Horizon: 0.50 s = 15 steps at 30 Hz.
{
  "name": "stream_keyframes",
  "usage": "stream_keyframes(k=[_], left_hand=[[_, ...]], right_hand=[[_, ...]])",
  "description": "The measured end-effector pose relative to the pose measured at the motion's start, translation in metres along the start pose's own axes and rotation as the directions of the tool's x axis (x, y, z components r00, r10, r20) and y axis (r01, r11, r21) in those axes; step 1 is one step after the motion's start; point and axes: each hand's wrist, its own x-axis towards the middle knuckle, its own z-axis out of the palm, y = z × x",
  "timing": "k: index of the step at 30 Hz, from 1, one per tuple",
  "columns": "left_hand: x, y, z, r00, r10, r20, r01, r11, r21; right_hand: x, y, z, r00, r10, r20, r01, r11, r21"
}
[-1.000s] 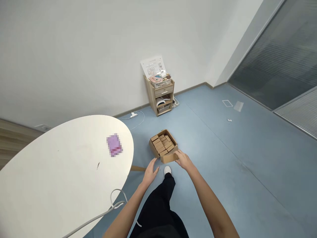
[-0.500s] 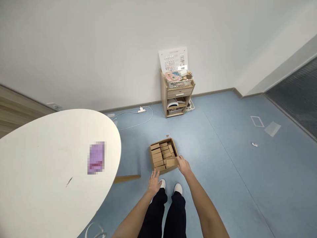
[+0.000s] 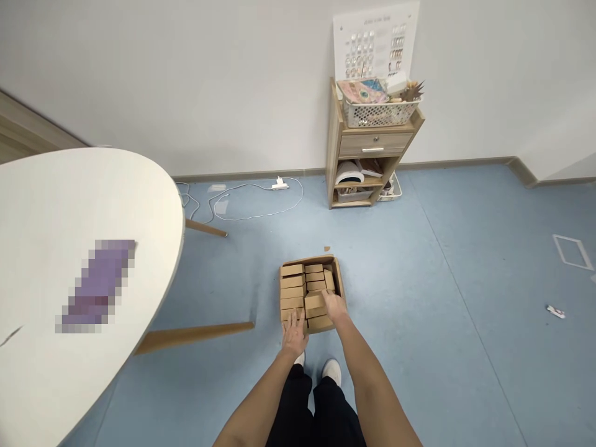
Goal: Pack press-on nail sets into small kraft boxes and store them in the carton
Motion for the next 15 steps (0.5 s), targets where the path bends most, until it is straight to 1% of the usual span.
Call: stream_keyframes(k=[3, 5, 8, 11, 15], left_hand=[[0.015, -0.004, 0.011, 0.993, 0.044, -0.107, -0.041, 0.999, 0.025], [0.022, -0.008, 0.017, 0.984, 0.093, -0.151, -0.086, 0.995, 0.049], [0.03, -0.012, 0.026, 0.985, 0.122, -0.123, -0.112, 0.99, 0.08], [0.037, -0.015, 0.036, 0.992, 0.096, -0.081, -0.089, 0.992, 0.084], [0.039, -0.017, 0.042, 0.993, 0.096, -0.067, -0.092, 0.994, 0.064]], right_hand=[[0.018, -0.001, 0.022, 0.999, -0.027, 0.025, 0.026, 1.0, 0.016], [0.027, 0.001, 0.035, 0.998, -0.047, 0.039, 0.044, 0.998, 0.052], [0.034, 0.004, 0.051, 0.996, -0.07, 0.054, 0.063, 0.989, 0.131], [0.039, 0.007, 0.062, 0.995, -0.048, 0.088, 0.029, 0.98, 0.197], [0.045, 0.006, 0.069, 0.989, -0.029, 0.144, 0.004, 0.985, 0.174]])
